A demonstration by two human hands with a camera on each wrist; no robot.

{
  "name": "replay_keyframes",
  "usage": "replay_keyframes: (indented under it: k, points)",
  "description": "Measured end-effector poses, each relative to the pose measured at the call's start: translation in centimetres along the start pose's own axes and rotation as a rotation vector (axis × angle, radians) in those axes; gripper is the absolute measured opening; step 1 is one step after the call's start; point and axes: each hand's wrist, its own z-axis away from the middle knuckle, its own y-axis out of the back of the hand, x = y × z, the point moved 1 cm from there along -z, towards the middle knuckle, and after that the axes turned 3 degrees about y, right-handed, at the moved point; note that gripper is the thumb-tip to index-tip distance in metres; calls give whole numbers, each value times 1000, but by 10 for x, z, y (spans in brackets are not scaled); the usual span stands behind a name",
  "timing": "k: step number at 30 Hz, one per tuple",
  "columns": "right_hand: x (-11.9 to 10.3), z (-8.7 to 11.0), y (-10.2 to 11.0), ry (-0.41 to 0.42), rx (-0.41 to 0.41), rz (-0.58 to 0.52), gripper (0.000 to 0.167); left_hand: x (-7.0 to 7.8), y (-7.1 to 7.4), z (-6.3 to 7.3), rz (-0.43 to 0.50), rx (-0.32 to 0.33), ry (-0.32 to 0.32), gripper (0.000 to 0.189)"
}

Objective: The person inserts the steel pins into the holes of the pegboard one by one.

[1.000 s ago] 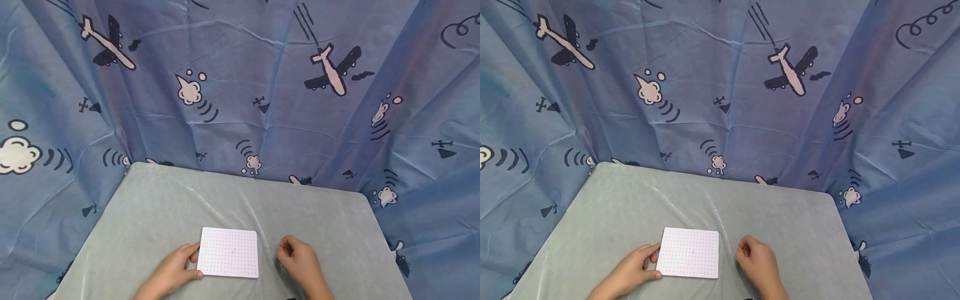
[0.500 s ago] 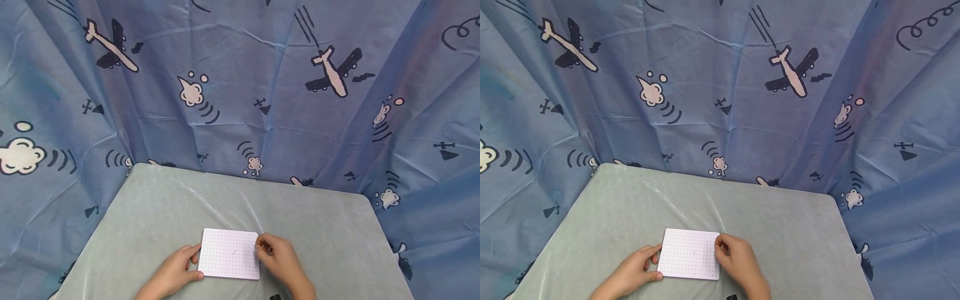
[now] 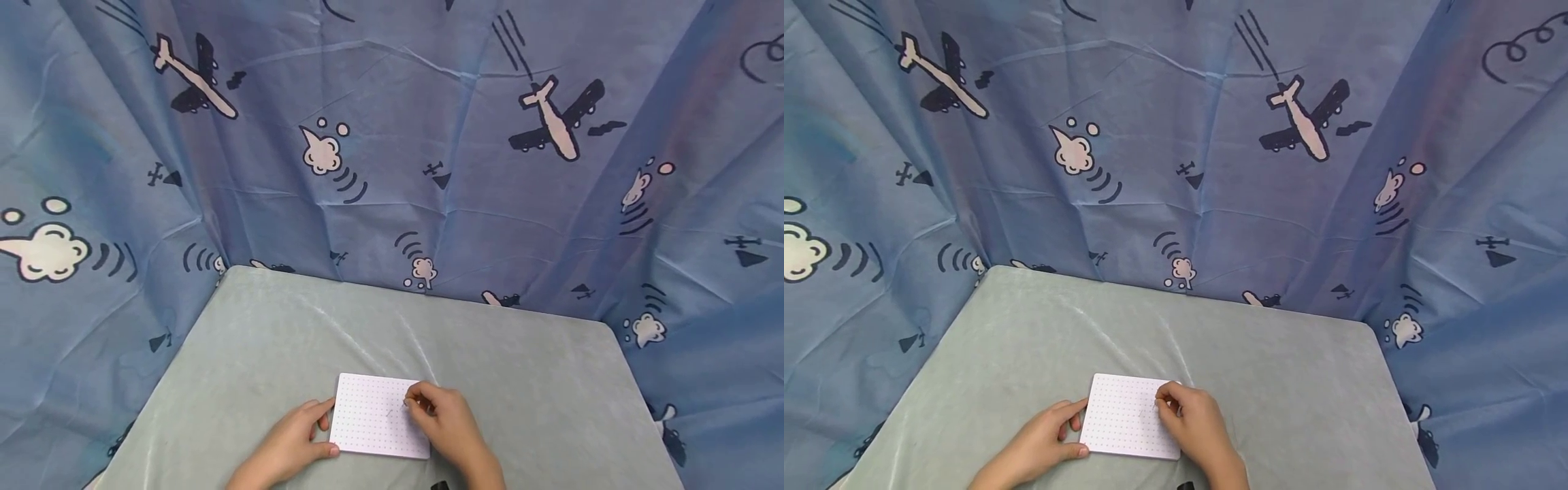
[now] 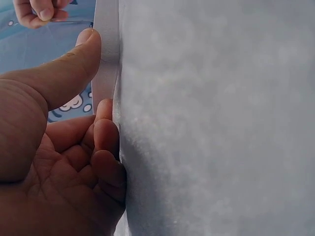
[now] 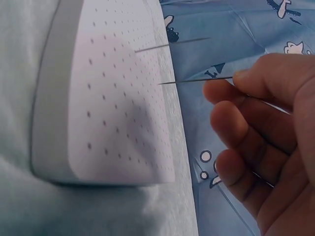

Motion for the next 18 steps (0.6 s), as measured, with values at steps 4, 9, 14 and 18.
replay_keyframes:
  k: [4,9,14,18]
  points:
    - [-1,-5,-6,9,-4,-21,27,-2,1,-1,-3,-4,4,88]
    - [0,-6,-12,32,6,-13,28,-2,0,-1,3,-16,22,87]
    - [2,-5,-15,40,1,1,30,-1,-1,0,9,-7,16,87]
    - [3,-6,-18,43,-12,13,28,-1,1,0,7,3,12,87]
